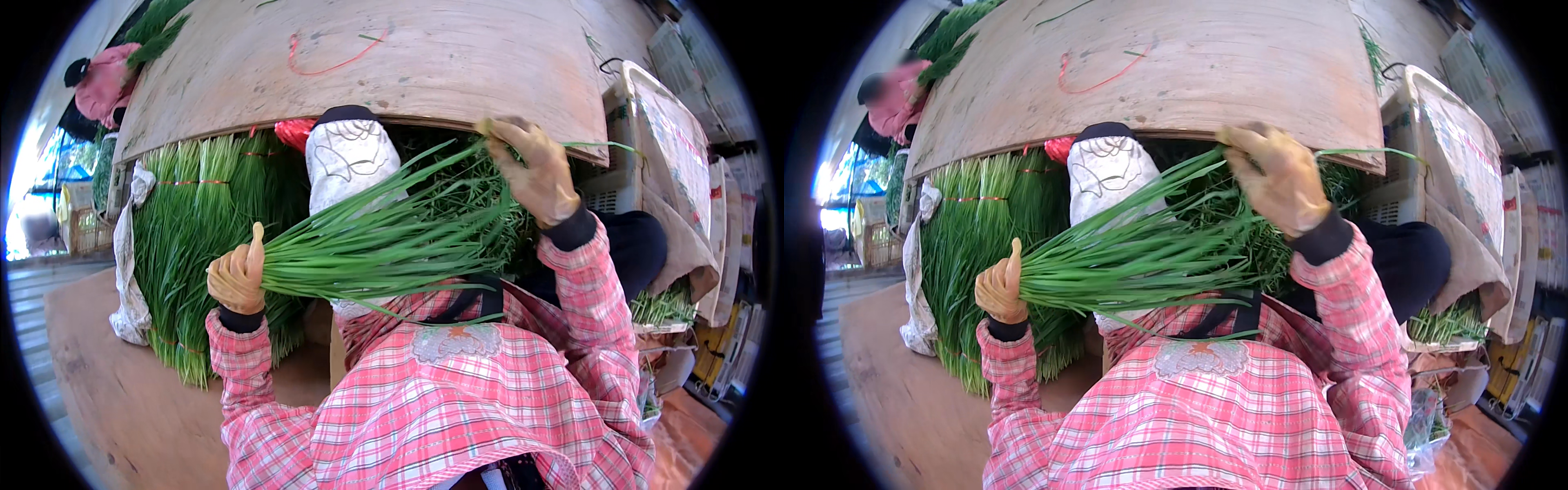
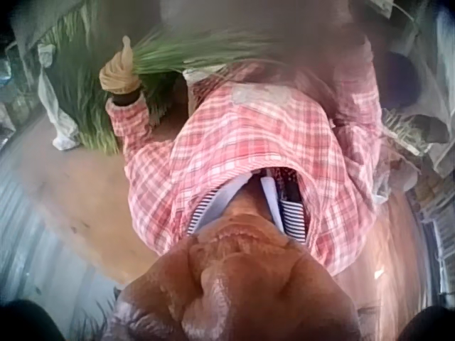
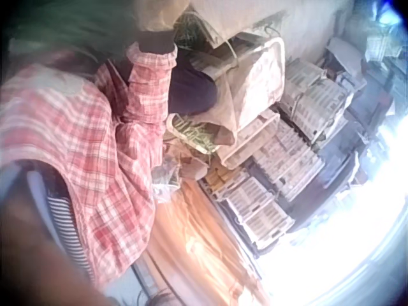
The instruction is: The person bundles green onions by hand, peeling away damaged leaves and tying the bundles with a red ribbon.
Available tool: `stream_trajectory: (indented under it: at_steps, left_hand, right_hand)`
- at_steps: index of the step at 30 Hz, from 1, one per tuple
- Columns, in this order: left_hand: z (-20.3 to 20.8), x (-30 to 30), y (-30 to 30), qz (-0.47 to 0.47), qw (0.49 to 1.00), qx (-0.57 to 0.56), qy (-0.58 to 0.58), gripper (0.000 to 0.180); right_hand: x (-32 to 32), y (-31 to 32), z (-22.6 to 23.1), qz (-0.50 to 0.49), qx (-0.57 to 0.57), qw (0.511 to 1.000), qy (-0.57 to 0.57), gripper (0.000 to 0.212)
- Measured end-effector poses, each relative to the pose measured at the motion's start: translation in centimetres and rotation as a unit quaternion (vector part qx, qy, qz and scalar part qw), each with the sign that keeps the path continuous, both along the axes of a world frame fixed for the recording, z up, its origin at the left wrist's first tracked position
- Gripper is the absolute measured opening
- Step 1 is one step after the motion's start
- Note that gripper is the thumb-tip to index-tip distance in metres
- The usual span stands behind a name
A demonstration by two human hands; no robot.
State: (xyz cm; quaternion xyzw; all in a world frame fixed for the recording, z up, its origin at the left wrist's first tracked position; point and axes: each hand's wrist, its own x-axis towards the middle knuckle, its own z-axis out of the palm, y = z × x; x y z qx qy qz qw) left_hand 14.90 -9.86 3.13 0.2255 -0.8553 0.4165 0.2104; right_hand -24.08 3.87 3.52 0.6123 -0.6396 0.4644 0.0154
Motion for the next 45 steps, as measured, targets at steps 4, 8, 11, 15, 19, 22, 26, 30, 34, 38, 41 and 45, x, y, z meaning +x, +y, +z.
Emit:
stream_trajectory:
  at_steps: [4,8,11,15,19,22,26,30,34,38,41,45]
  left_hand:
    - [1.3,-0.2,-0.3,-0.028,0.999,0.022,-0.026,0.034]
    - [0.8,1.0,-1.2,-0.002,0.999,0.041,-0.029,0.042]
    - [-1.4,4.6,-2.0,0.049,0.992,0.106,-0.052,0.048]
    - [-3.5,6.2,-2.2,0.062,0.988,0.138,-0.042,0.051]
    - [-3.9,5.9,-2.2,0.065,0.985,0.156,-0.037,0.049]
    - [-3.8,6.0,-2.2,0.065,0.984,0.157,-0.042,0.049]
    - [-3.6,5.6,-2.2,0.064,0.985,0.152,-0.041,0.049]
    - [-3.6,6.0,-2.1,0.068,0.986,0.149,-0.042,0.05]
    - [-4.0,6.3,-2.4,0.075,0.985,0.147,-0.052,0.051]
    - [-4.0,6.2,-2.4,0.081,0.981,0.167,-0.061,0.053]
    - [-3.8,6.6,-2.3,0.078,0.977,0.188,-0.062,0.056]
    - [-3.8,6.5,-2.5,0.071,0.98,0.177,-0.061,0.056]
  right_hand:
    - [3.9,-3.4,-1.6,0.182,0.044,0.978,-0.092,0.037]
    - [4.5,-3.4,-5.3,0.263,0.361,0.892,-0.071,0.031]
    - [0.9,-1.5,-8.3,0.158,0.31,0.917,-0.193,0.018]
    - [-3.1,0.6,-6.9,0.049,0.311,0.892,-0.325,0.016]
    - [-3.5,0.9,-5.8,0.072,0.275,0.879,-0.384,0.017]
    - [-2.0,0.3,-6.3,0.093,0.232,0.898,-0.363,0.021]
    - [-0.3,-0.8,-6.6,0.103,0.156,0.957,-0.221,0.027]
    - [2.0,-1.8,-6.0,0.104,0.167,0.98,-0.033,0.029]
    - [2.2,-2.1,-7.6,0.106,0.182,0.977,-0.035,0.015]
    - [1.9,-2.0,-6.9,0.066,0.181,0.877,-0.441,0.023]
    - [-1.0,-0.8,-5.6,0.017,0.238,0.869,-0.434,0.022]
    - [0.6,1.3,-5.9,0.082,0.162,0.927,-0.329,0.018]
